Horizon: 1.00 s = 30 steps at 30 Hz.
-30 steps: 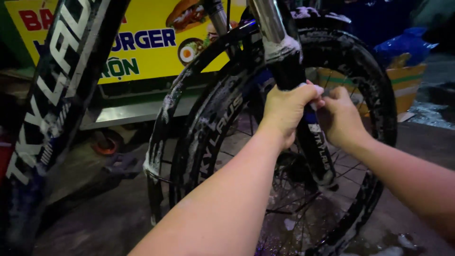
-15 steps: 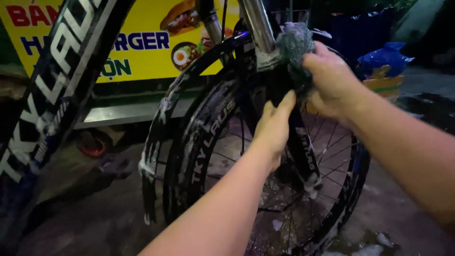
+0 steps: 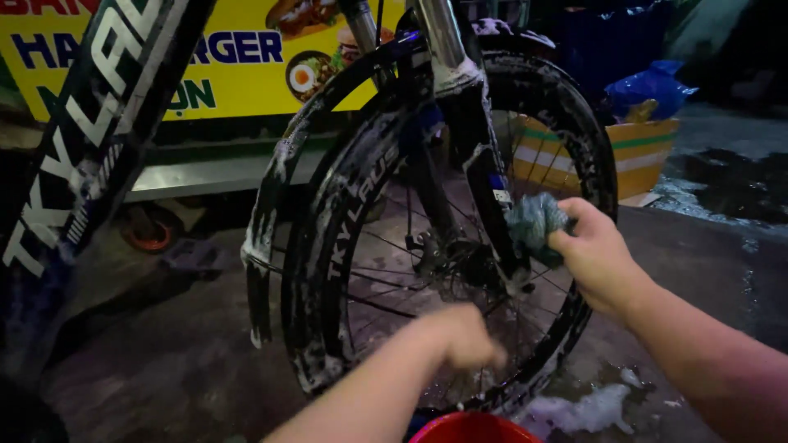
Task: Washing the front wheel, suspension, and frame of a bicycle using soapy water and a cloth.
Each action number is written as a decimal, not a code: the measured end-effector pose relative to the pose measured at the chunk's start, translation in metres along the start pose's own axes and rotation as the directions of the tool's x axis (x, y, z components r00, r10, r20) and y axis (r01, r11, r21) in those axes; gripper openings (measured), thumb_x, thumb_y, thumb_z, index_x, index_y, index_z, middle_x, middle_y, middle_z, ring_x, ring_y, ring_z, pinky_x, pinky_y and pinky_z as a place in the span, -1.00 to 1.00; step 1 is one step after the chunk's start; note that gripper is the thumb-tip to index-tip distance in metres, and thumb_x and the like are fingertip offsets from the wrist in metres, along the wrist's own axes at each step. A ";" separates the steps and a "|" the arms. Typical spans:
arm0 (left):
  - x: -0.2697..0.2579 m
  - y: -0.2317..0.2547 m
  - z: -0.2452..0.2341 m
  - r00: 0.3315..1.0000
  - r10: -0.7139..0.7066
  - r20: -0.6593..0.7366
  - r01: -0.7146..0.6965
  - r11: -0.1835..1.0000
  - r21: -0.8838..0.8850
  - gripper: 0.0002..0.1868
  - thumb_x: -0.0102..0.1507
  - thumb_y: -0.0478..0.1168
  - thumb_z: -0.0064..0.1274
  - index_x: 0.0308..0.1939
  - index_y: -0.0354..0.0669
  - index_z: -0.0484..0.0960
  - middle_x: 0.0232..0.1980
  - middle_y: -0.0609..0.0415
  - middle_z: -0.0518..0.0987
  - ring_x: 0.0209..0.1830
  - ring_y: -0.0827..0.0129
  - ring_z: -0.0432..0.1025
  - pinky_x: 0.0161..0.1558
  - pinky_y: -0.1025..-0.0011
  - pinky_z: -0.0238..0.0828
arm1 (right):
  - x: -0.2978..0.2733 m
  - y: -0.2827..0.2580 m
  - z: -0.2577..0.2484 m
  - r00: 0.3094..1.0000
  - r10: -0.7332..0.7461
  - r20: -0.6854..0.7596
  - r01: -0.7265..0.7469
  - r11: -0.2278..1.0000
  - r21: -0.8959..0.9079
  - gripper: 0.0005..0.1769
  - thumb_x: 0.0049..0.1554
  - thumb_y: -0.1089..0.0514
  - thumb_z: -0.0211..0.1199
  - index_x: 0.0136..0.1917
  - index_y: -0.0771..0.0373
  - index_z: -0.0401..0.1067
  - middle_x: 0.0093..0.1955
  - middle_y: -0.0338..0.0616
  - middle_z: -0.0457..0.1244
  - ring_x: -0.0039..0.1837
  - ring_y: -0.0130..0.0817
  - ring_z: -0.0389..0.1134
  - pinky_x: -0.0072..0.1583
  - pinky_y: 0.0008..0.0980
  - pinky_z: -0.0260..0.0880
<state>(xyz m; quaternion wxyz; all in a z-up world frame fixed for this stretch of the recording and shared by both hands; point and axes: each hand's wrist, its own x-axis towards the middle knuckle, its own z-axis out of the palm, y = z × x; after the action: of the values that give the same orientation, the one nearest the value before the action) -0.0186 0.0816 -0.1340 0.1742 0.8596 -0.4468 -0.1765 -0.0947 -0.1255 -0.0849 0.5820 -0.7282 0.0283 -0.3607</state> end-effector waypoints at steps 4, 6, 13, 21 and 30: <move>-0.001 -0.033 0.072 0.954 -0.071 0.293 0.037 0.992 0.120 -0.44 -0.04 0.06 0.39 -0.17 -0.33 0.73 -0.12 -0.19 0.73 -0.17 0.06 0.62 -0.15 0.13 0.55 | -0.019 -0.035 0.002 0.998 -0.062 -0.034 0.064 0.995 0.078 -0.74 0.09 0.39 0.17 0.08 0.30 0.40 -0.04 -0.23 0.33 -0.02 -0.48 0.33 0.02 -0.46 0.33; 0.000 -0.036 0.080 0.937 -0.071 0.343 0.031 0.992 0.121 -0.45 -0.03 0.06 0.39 -0.16 -0.31 0.73 -0.11 -0.18 0.73 -0.16 0.04 0.61 -0.14 0.11 0.55 | -0.029 -0.031 -0.001 0.994 -0.097 -0.048 0.099 0.994 0.048 -0.79 0.10 0.36 0.19 0.04 0.30 0.42 -0.05 -0.23 0.33 -0.03 -0.48 0.33 0.02 -0.46 0.33; -0.034 -0.006 0.076 0.980 -0.030 0.195 -0.009 0.981 0.195 -0.53 0.05 0.01 0.40 -0.01 -0.04 0.70 0.02 -0.08 0.66 0.03 0.06 0.54 0.00 0.16 0.49 | -0.117 -0.022 0.015 0.999 0.020 0.034 -0.014 0.985 -0.173 -0.84 0.02 0.28 0.21 -0.09 0.26 0.48 -0.17 -0.21 0.36 -0.10 -0.50 0.35 -0.03 -0.45 0.39; -0.008 -0.063 0.097 0.993 -0.041 0.115 0.002 0.948 0.319 -0.57 0.04 -0.22 0.29 0.01 -0.05 0.70 0.10 -0.14 0.62 0.15 -0.01 0.49 0.10 0.15 0.46 | -0.168 0.027 0.026 0.835 0.281 0.473 0.011 0.851 -0.526 -0.73 -0.11 0.19 0.34 -0.07 0.18 0.53 -0.10 -0.12 0.41 0.02 -0.32 0.46 0.11 -0.31 0.47; 0.003 -0.106 0.059 0.883 -0.259 0.391 0.140 0.941 0.307 -0.51 0.14 -0.05 0.26 0.08 -0.24 0.70 0.16 -0.18 0.60 0.20 0.03 0.50 0.16 0.18 0.43 | -0.185 0.098 0.005 0.785 0.430 0.446 0.070 0.654 -0.753 -0.37 0.00 0.04 0.37 0.35 -0.01 0.37 0.31 0.00 0.23 0.31 -0.01 0.32 0.29 -0.14 0.33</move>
<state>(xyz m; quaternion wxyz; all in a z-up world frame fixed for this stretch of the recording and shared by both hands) 0.0308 0.1279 -0.2350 -0.0656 0.8574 -0.4019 -0.3146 -0.1910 -0.0681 -0.2615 0.2513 -0.9657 0.0654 -0.0093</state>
